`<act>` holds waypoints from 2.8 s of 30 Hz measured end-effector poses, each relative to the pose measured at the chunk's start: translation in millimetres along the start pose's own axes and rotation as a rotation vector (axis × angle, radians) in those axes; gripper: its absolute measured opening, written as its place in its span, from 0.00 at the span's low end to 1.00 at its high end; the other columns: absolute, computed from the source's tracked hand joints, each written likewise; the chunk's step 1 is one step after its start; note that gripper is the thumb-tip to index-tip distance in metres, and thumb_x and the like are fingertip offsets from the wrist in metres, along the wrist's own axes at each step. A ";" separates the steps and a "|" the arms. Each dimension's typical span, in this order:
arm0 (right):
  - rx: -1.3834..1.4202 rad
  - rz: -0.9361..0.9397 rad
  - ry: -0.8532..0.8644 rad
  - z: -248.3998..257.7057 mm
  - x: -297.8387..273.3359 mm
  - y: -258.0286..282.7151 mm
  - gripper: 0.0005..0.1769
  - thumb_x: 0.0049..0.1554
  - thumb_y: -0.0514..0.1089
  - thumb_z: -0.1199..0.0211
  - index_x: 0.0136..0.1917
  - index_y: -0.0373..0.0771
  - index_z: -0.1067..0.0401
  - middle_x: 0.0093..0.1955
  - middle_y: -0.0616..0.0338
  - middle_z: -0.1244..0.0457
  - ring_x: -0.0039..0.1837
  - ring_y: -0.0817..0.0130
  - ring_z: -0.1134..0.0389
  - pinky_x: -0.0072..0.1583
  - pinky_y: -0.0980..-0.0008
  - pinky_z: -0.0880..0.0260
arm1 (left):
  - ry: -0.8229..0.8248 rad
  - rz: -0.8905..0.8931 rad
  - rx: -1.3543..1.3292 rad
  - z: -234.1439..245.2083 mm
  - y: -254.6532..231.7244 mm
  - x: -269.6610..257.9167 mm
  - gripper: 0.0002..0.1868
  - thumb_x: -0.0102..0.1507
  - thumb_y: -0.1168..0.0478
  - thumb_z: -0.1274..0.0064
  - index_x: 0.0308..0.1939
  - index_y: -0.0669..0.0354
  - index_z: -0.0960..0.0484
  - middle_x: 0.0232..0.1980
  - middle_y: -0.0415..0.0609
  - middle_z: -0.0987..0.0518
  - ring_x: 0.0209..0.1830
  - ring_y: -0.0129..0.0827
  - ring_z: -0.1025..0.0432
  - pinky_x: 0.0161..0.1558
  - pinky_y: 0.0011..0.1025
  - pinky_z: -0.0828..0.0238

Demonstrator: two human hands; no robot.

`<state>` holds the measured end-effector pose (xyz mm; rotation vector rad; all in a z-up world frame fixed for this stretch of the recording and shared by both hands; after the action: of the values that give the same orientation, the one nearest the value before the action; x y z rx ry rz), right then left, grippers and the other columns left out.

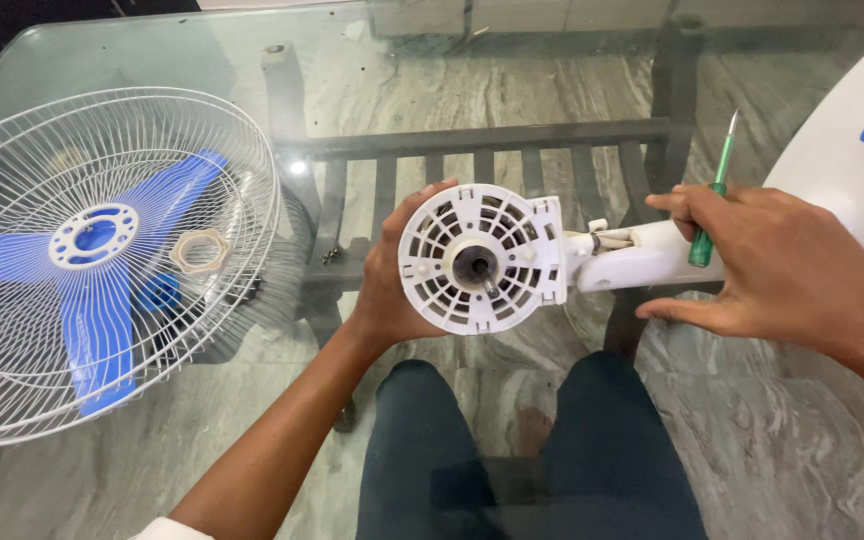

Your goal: The person disassembles a white table fan motor housing using a green screwdriver, removing screws and separating the casing halves. They manipulate the internal components and wires, then reassemble the housing by aligning the parts and tightening the screws.

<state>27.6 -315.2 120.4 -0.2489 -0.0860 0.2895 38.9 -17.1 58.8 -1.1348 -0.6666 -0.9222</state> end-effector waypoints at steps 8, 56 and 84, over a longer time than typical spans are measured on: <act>0.115 0.041 -0.104 -13.1 -1.6 -14.6 0.37 0.38 0.69 0.20 0.55 0.50 0.24 0.34 0.65 0.36 0.41 0.66 0.33 0.47 0.65 0.34 | 0.040 -0.070 0.049 -1.7 -6.7 0.2 0.66 0.45 0.52 0.18 0.77 0.57 0.47 0.78 0.60 0.35 0.75 0.48 0.31 0.75 0.41 0.28; 0.116 0.140 -0.695 -24.7 -17.8 -7.1 0.23 0.49 0.42 0.21 0.47 0.42 0.36 0.70 0.60 0.32 0.75 0.61 0.34 0.73 0.54 0.49 | 0.273 -0.122 0.281 -9.4 -6.3 6.5 0.48 0.54 0.51 0.25 0.73 0.50 0.35 0.78 0.47 0.34 0.82 0.46 0.44 0.79 0.46 0.45; 0.134 0.124 -0.695 -29.7 -19.8 -16.2 0.20 0.45 0.40 0.21 0.41 0.41 0.34 0.66 0.60 0.30 0.73 0.60 0.34 0.76 0.47 0.52 | 0.238 0.061 0.399 8.8 1.1 18.3 0.35 0.53 0.80 0.51 0.64 0.53 0.21 0.68 0.53 0.23 0.64 0.42 0.26 0.54 0.33 0.23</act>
<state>16.6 -342.8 94.9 -0.0103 -0.7375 0.4937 48.7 -13.5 76.3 -0.6755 -0.5844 -0.8119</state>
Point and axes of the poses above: each hand's wrist, its own x-axis towards the middle knuckle, its own z-axis out of the back of the hand, y = z × x, the point moved 7 cm from there along x, towards the middle knuckle
